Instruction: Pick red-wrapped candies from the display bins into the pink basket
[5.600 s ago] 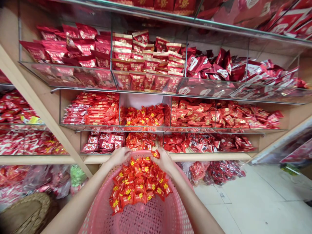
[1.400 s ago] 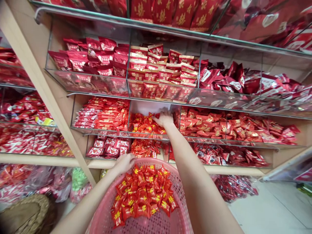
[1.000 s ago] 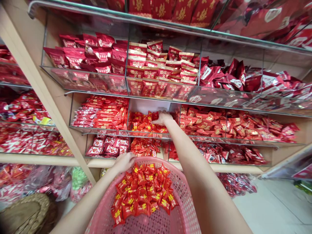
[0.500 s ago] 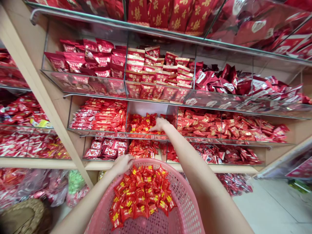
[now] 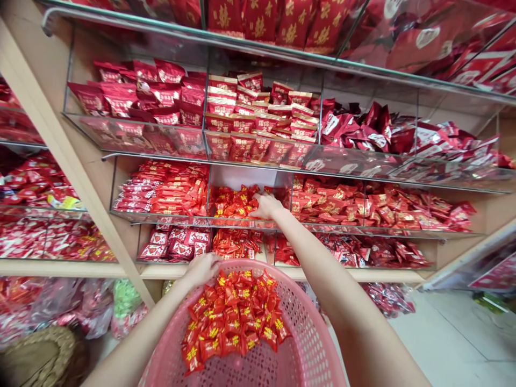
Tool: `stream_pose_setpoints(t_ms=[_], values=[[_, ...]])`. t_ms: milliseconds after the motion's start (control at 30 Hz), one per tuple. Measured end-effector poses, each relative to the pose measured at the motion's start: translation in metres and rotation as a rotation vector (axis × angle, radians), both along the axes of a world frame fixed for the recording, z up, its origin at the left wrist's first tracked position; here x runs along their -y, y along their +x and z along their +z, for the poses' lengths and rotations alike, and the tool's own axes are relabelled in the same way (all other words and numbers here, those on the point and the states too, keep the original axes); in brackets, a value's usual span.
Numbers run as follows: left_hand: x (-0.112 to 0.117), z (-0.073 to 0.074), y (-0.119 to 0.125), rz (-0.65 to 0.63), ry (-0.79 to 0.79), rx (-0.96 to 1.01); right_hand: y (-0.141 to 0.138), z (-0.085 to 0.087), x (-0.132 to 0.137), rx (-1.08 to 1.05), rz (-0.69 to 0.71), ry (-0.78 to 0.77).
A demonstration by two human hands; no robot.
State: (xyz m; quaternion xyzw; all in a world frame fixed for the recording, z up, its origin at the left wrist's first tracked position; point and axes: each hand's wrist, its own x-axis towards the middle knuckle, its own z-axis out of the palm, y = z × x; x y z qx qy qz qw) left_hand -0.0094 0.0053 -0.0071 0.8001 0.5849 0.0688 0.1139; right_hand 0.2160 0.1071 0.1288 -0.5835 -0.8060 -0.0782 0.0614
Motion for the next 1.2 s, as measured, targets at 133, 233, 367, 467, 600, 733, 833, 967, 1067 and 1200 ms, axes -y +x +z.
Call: stream_pose_setpoints(t_ms=[133,233,367,467,600,733,833,967,1067,1200], values=[[0.000,0.000,0.000,0.012,-0.009,0.005,-0.001,0.002,0.000,0.053,-0.012,-0.025],[-0.001,-0.001,0.000,0.010,-0.017,0.013,0.002,0.002,0.003,0.046,0.042,0.024],[-0.001,-0.002,0.000,-0.001,-0.003,0.016,0.006,0.002,0.008,-0.018,0.062,0.115],[0.000,-0.001,0.000,0.013,-0.012,0.018,0.006,0.003,0.009,-0.072,0.042,0.155],[0.000,-0.002,-0.001,0.007,-0.006,0.022,0.006,0.003,0.009,-0.176,0.005,0.201],[-0.001,-0.003,0.000,0.002,-0.001,0.029,0.006,0.003,0.010,-0.288,-0.028,0.270],[-0.002,-0.003,0.000,0.012,-0.009,0.028,0.006,0.004,0.010,-0.400,-0.064,0.326],[-0.002,-0.004,-0.001,0.001,0.003,0.012,0.003,0.013,0.005,-0.675,-0.075,0.384],[-0.002,-0.004,-0.001,-0.010,0.014,-0.001,-0.002,0.023,0.000,-0.992,-0.055,0.418],[-0.001,-0.003,-0.001,-0.024,0.034,-0.018,-0.014,0.037,0.015,-1.470,-0.044,0.262]])
